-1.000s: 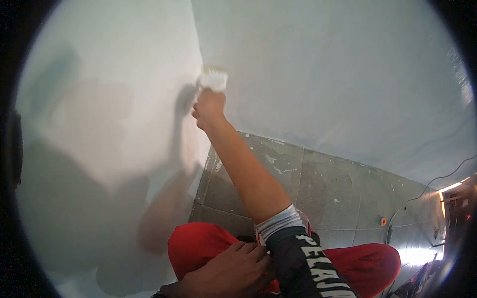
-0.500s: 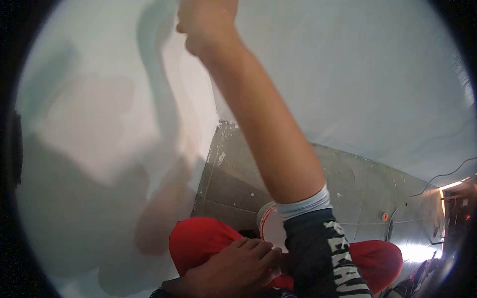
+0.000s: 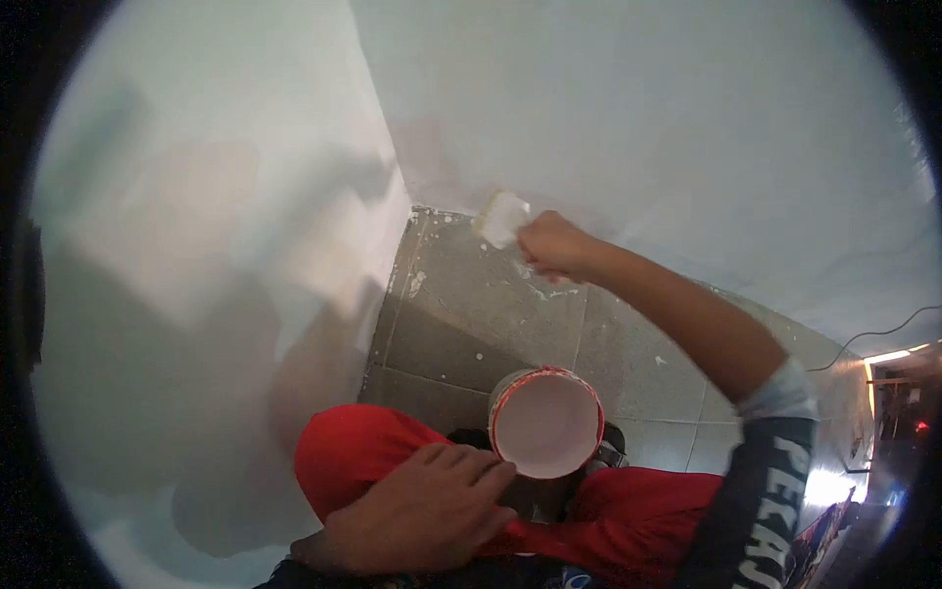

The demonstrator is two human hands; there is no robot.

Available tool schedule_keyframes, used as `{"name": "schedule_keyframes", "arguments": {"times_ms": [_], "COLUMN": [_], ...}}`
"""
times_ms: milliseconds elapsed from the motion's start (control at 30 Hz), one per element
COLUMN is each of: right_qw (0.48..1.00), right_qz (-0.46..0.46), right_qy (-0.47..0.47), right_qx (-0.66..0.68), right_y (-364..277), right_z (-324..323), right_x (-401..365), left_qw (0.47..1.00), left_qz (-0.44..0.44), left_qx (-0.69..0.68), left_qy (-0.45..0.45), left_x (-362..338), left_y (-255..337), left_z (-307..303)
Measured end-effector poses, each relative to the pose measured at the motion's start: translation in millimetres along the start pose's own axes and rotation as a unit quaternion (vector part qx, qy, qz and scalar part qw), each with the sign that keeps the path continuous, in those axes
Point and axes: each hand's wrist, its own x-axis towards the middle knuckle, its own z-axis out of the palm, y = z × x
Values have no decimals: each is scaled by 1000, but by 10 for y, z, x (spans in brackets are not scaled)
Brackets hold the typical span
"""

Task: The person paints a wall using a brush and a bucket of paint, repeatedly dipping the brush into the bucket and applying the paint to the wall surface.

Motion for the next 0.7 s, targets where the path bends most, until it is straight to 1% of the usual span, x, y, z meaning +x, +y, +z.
{"name": "schedule_keyframes", "arguments": {"times_ms": [33, 67, 100, 133, 167, 200, 233, 267, 300, 333, 367, 400, 433, 467, 500, 533, 567, 600, 633, 667, 700], "right_qw": [999, 996, 992, 992, 990, 984, 980, 976, 970, 978, 961, 928, 936, 980, 992, 991, 989, 989, 989, 989, 988], "right_qz": [-5, 21, 47, 51, 10, -28, -59, -83, -119, -97, -119, -177, -118, -64, -47, -31, -21, -35, -45, -55, -66], "right_qy": [9, 4, 1, 4, 10, 20, -8, -28, -31, -44, -54, -60, -83, -40, -29, -32, -43, -46, -43, -34, -33], "right_qx": [-50, -86, -120, -112, -143, -174, -191, -201, -209, -181, -244, -323, -321, -187, -117, -126, -139, -135, -134, -136, -134], "right_y": [39, 51, 105, 237, 380, 522, 709, 956, 1177, 1321, 1473, 1634, 1678, 1529, 1597, 1601, 1595, 1606, 1601, 1581, 1538], "right_z": [-121, -265, -373, -431, -500, -604, -693, -751, -758, -732, -700, -647, -601, -598, -502, -451, -414, -337, -260, -216, -170], "right_x": [-292, -556, -749, -860, -985, -1105, -1088, -985, -827, -707, -481, -279, -23, -326, -136, -38, 32, 98, 165, 225, 239], "left_qw": [999, 999, 999, 998, 998, 997, 996, 998, 993, 984, 983, 981, 982, 983, 981, 980, 994, 986, 950, 890, 895], "left_qz": [-1, 0, -26, -49, -39, -60, -74, -41, -108, -165, -147, -127, -79, -81, -96, -88, -65, -48, -22, 10, 5], "left_qx": [13, 12, 28, 46, 47, 46, 46, 51, 42, 38, 86, 133, 140, 152, 164, 177, 31, -116, -262, -401, -392], "left_qy": [36, 30, 21, 11, 1, 9, 12, -10, -27, -56, -66, -68, -100, -69, -28, -36, -78, -112, -168, -218, -215], "left_x": [17, 40, 72, 104, 126, 154, 204, 240, 259, 307, 351, 394, 455, 483, 531, 617, 717, 804, 888, 1046, 1132], "left_y": [-9, -4, -3, -1, 4, 10, 17, 42, 70, 120, 201, 267, 314, 373, 438, 498, 563, 687, 848, 1064, 1207], "left_z": [5, -7, -27, -40, -49, -55, -63, -68, -79, -79, -62, -48, -5, 35, 47, 73, 121, 131, 141, 175, 267]}}
